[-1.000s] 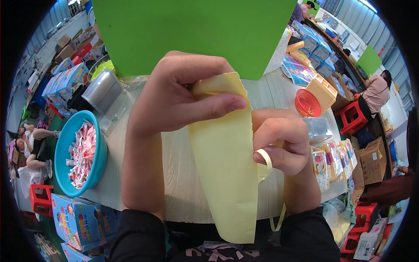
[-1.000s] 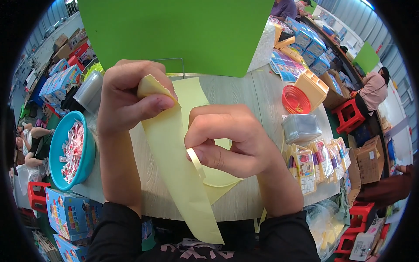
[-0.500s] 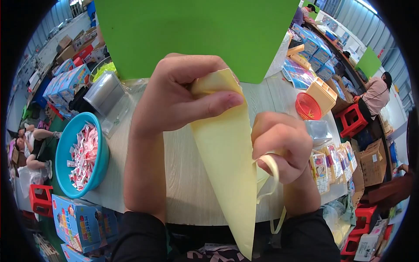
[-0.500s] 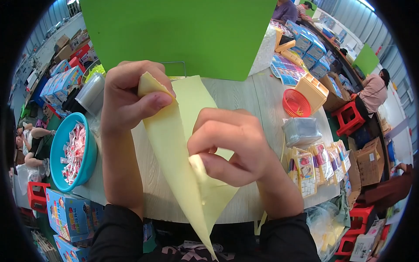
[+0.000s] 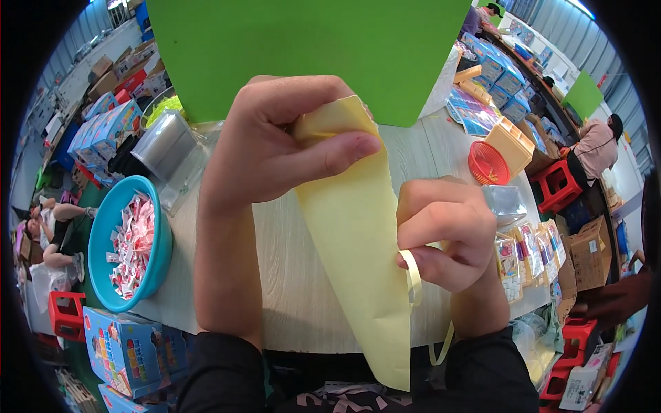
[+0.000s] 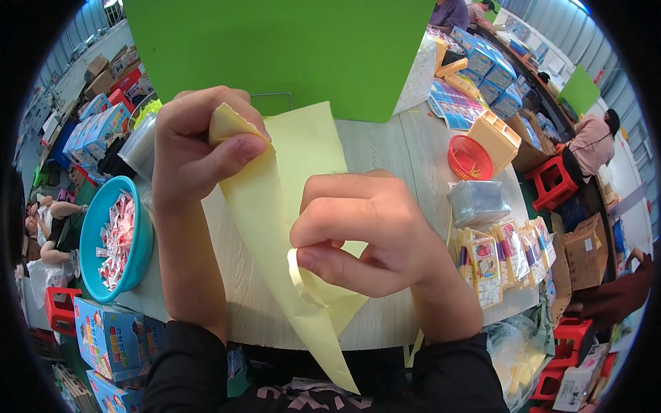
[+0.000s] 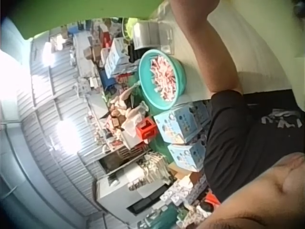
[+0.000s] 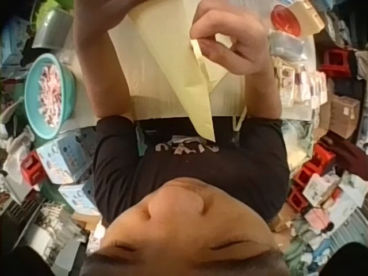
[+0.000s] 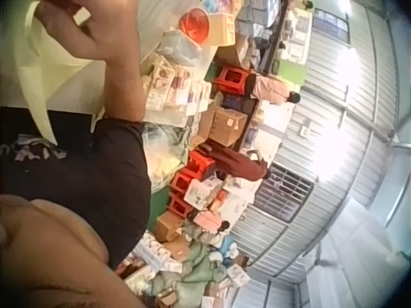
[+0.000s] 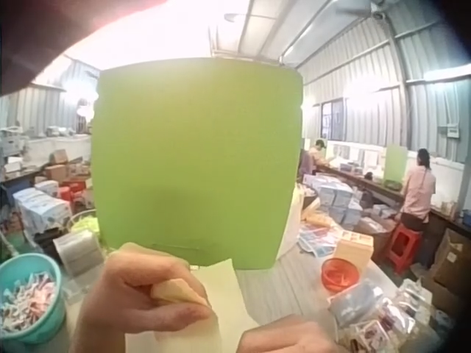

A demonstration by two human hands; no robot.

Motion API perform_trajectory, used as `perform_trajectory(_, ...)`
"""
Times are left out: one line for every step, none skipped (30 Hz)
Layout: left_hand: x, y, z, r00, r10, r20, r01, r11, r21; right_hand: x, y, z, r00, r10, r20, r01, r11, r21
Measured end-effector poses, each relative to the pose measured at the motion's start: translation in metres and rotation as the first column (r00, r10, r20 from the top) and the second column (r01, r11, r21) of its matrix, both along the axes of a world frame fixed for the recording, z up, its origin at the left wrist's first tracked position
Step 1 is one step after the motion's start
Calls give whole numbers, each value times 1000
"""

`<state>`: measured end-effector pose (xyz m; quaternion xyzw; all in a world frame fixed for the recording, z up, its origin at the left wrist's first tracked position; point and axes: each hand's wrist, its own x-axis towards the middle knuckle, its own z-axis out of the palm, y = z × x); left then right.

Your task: Peeling a thin adhesive or paper strip from the edge of a large yellow sheet.

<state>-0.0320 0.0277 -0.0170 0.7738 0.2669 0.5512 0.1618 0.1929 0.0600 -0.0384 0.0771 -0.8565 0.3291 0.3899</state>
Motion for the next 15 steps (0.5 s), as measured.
perform_trajectory(0, 1, -1, 1000, -8, 3, 8, 1000, -8, -1, 1, -1, 1000, 0, -1, 0, 1000, -1)
perform_trajectory(-1, 1, -1, 1000, -15, 6, 15, 1000, -14, -2, 1, -1, 1000, 5, -25, -4, 1000, 31)
perform_trajectory(-1, 2, -1, 1000, -16, 6, 16, 1000, -14, -2, 1, -2, 999, 9, -48, -6, 998, 62)
perform_trajectory(-2, 2, -1, 1000, -30, 9, 30, 999, -25, -3, 1, -2, 999, 8, -48, -5, 998, 64)
perform_trajectory(-2, 2, 1, 999, -43, 13, 43, 998, -35, -4, 0, -1, 997, 9, -74, -3, 997, 79)
perform_trajectory(-2, 1, 1, 999, -42, 13, 43, 999, -33, -4, -1, -1, 995, 11, -99, -2, 996, 92)
perform_trajectory(-2, -1, 3, 999, -47, 16, 47, 999, -19, -4, -3, 0, 995, 12, -100, -2, 995, 95)
perform_trajectory(-2, -4, 5, 999, -51, 20, 51, 999, -2, -3, -6, 1, 993, 3, -114, 9, 995, 102)
perform_trajectory(-2, -1, 2, 998, -51, 21, 51, 999, -9, -3, -4, -2, 992, -8, -127, 21, 995, 97)
perform_trajectory(-2, 0, -1, 997, -58, 51, 59, 998, -27, -3, -4, -3, 992, -9, -126, 21, 996, 91)
perform_trajectory(-3, 2, -3, 995, -64, 82, 68, 997, -46, -2, -3, -4, 993, -24, -112, 33, 997, 74)
perform_trajectory(-4, 1, -3, 995, -62, 82, 65, 997, -44, -2, -6, -2, 995, -36, -98, 42, 997, 64)
perform_trajectory(-5, 0, -2, 997, -50, 52, 52, 998, -41, -2, -6, -3, 995, -33, -98, 40, 997, 65)
perform_trajectory(-6, -1, -3, 999, -38, 22, 39, 998, -40, -3, -6, -6, 996, -23, -82, 26, 999, 41)
perform_trajectory(-6, -2, -1, 999, -37, 22, 38, 999, -37, -4, -6, -6, 998, -13, -67, 15, 1000, 21)
